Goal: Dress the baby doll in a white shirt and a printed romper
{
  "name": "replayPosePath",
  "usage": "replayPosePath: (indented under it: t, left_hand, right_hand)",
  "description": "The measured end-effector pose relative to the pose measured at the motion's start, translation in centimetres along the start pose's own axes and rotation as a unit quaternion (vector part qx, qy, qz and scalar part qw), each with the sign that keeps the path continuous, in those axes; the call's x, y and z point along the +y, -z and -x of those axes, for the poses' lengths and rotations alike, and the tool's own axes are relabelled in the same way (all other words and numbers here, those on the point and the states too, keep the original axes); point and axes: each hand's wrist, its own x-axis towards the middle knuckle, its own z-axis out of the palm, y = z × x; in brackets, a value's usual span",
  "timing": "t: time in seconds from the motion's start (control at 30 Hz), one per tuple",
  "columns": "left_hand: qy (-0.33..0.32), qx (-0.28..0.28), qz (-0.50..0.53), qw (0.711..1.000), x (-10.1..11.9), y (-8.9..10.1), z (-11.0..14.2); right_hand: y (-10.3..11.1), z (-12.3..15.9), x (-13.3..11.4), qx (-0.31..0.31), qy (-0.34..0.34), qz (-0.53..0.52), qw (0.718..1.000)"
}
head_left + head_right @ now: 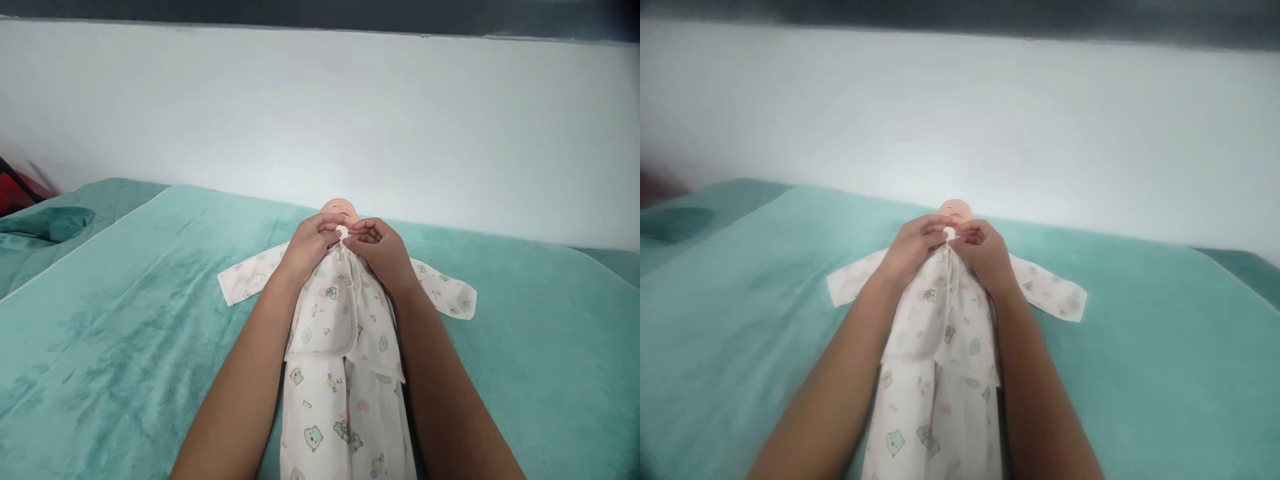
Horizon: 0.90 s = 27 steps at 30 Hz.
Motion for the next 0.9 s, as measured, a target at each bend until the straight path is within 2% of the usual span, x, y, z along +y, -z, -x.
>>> replayPosePath:
  t: [0.1, 0.33, 0.53, 0.6, 0.7, 0.8, 0.9]
  left_hand:
    - [-0.013, -0.003, -0.010, 1.000, -0.1, -0.1, 0.0]
    - [-0.049, 0.070, -0.146, 0.986, -0.7, -0.6, -0.6]
    - [-0.073, 0.104, -0.151, 0.980, -1.3, -0.3, -0.2]
    - [-0.088, 0.122, -0.156, 0.976, -1.4, 0.0, 0.7]
    - [-0.094, 0.097, -0.178, 0.975, -1.4, 0.7, 2.5]
    - [-0.112, 0.040, -0.207, 0.971, -1.2, 1.2, 4.0]
    - [-0.123, 0.001, -0.226, 0.966, -0.9, 1.4, 4.5]
  right_hand:
    - [0.1, -0.1, 0.1, -0.010, -0.003, 0.003, 1.000]
    - [0.2, -0.1, 0.2, -0.014, -0.005, -0.013, 1.000]
    - [0.4, -0.2, 0.4, -0.022, -0.002, -0.014, 1.000]
    - [0.3, 0.1, -0.2, -0.002, 0.001, 0.025, 1.000]
    - [0.1, 1.2, -1.6, 0.016, -0.003, 0.152, 0.988]
    - [-0.2, 3.1, -3.2, -0.012, -0.014, 0.273, 0.962]
    - [-0.6, 5.0, -4.3, -0.023, -0.025, 0.348, 0.937]
